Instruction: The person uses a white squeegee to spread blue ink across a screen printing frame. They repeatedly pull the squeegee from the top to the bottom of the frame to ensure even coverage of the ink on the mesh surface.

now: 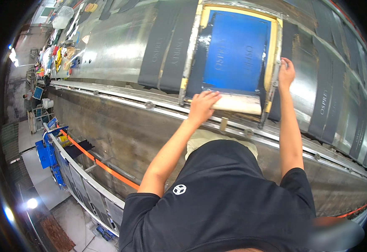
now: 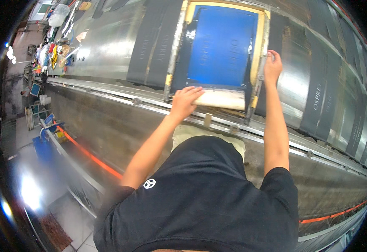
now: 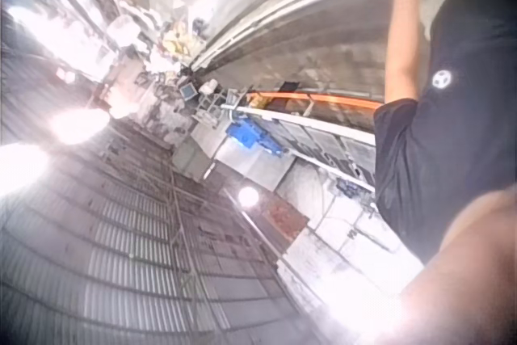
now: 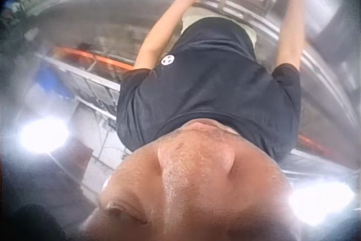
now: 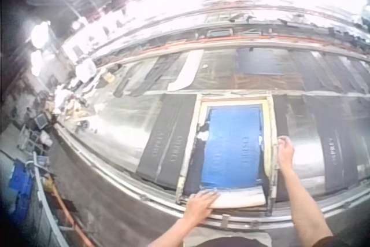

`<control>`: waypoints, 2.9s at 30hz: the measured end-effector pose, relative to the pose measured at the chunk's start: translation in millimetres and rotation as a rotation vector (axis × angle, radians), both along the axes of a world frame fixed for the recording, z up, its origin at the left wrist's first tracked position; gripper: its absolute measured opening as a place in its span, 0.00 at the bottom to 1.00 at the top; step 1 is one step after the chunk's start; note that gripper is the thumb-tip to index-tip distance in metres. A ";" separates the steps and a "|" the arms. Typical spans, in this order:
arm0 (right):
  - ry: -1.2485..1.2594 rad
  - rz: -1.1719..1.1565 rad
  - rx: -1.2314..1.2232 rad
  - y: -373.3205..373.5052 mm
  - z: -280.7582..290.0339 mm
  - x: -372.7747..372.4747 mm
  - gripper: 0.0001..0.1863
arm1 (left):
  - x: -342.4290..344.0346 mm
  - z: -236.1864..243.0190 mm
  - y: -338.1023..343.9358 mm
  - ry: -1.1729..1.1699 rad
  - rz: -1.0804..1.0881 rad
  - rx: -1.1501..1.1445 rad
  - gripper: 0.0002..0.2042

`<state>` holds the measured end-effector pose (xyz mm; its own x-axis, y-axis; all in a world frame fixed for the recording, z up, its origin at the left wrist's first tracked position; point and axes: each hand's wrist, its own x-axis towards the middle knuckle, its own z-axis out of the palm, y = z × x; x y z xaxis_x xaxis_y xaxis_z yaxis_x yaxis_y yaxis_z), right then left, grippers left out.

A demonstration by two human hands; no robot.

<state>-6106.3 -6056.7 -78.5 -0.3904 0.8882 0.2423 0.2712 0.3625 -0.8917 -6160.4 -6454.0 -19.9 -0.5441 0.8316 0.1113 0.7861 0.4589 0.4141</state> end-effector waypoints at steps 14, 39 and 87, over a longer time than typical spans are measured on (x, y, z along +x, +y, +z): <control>-0.104 -0.008 -0.166 -251.3 2.7 -199.3 0.10 | -221.9 14.3 -223.2 -0.023 -0.001 -0.129 0.31; -0.327 -0.052 -0.094 -246.1 -4.0 -206.5 0.13 | -269.9 -11.8 -213.9 0.127 -0.115 0.008 0.34; -0.464 0.580 0.419 -198.7 44.1 -333.8 0.19 | -482.5 -4.5 -17.2 -0.107 0.031 -0.086 0.20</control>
